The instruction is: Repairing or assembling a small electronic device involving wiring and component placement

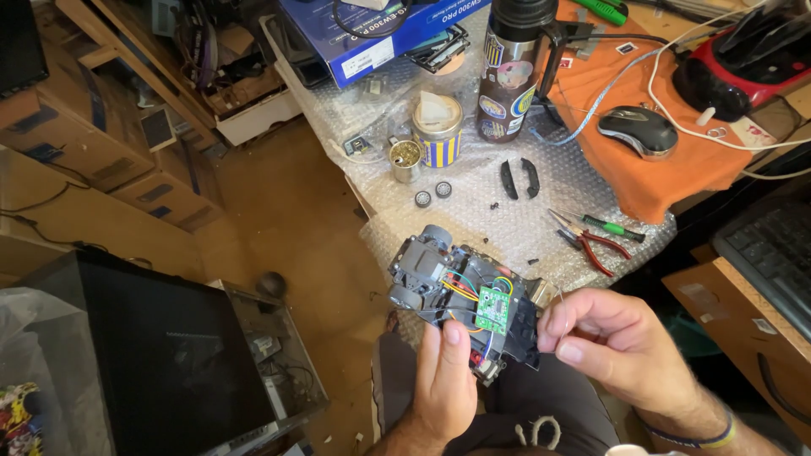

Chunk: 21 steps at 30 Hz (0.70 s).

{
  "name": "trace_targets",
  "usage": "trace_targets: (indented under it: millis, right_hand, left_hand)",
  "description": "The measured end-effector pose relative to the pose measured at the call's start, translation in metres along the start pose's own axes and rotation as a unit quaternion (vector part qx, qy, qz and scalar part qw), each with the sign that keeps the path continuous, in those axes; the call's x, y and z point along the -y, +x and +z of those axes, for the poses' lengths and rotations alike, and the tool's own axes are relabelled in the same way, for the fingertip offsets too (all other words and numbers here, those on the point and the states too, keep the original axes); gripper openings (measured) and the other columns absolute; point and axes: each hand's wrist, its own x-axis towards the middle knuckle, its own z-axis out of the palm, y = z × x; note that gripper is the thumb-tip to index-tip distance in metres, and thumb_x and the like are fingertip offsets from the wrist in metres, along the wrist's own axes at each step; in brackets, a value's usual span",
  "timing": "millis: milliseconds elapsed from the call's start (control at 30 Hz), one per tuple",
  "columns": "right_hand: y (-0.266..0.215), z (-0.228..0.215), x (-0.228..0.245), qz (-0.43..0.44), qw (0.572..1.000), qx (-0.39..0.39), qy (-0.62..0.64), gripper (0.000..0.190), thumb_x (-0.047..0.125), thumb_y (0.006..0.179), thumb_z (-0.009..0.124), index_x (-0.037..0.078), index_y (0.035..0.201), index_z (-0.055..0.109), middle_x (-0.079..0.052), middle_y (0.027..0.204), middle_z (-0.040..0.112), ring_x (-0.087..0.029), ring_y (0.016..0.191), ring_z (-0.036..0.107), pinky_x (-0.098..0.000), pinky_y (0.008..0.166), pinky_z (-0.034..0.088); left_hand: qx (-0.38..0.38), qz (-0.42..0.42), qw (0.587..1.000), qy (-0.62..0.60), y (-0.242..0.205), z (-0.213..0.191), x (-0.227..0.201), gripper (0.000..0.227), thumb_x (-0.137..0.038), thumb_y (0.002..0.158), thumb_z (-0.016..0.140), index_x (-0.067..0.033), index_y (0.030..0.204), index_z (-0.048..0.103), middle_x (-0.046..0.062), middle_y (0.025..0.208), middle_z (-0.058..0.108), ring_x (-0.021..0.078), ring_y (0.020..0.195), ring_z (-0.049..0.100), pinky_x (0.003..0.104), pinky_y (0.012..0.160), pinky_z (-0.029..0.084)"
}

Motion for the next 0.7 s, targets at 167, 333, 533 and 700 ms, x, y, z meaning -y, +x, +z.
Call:
trace_targets:
  millis: [167,333,533,700]
  right_hand:
    - [-0.002,0.002,0.002,0.012,1.0,0.001,0.015,0.012,0.007,0.088,0.076,0.003,0.096,0.067,-0.013,0.085,0.071,-0.017,0.069,0.059,-0.0285,0.064,0.05]
    - [-0.005,0.001,0.0,0.025,1.0,0.0,-0.005,0.012,0.007,0.087,0.076,0.004,0.095,0.066,-0.015,0.084,0.071,-0.015,0.056,0.057,-0.0238,0.051,0.052]
    - [-0.011,0.006,0.003,0.01,0.998,-0.023,-0.06,0.013,0.004,0.086,0.076,0.003,0.094,0.067,-0.013,0.084,0.075,-0.015,0.059,0.067,-0.0245,0.057,0.06]
    - [-0.014,0.012,0.006,-0.039,0.991,-0.036,-0.121,0.015,0.005,0.086,0.074,0.004,0.097,0.064,-0.011,0.085,0.077,-0.012,0.059,0.074,-0.0211,0.058,0.065]
  left_hand:
    - [-0.004,0.002,1.0,0.023,0.0,0.001,-0.002,0.055,-0.024,0.109,0.038,0.0133,0.149,0.035,0.031,0.146,0.051,0.0381,0.138,0.051,0.051,0.122,0.038]
    - [0.007,0.011,0.995,0.096,-0.004,-0.004,-0.003,0.055,-0.026,0.109,0.036,0.0146,0.146,0.039,0.029,0.147,0.052,0.0363,0.141,0.05,0.046,0.124,0.035]
    - [-0.03,0.003,0.978,0.208,-0.006,-0.007,-0.007,0.049,-0.028,0.108,0.038,0.0091,0.137,0.051,0.025,0.138,0.059,0.0319,0.131,0.055,0.043,0.117,0.038]
    - [-0.059,-0.022,0.981,0.184,-0.012,-0.014,0.004,0.045,-0.028,0.108,0.039,0.0064,0.131,0.055,0.022,0.128,0.064,0.0271,0.123,0.058,0.041,0.112,0.042]
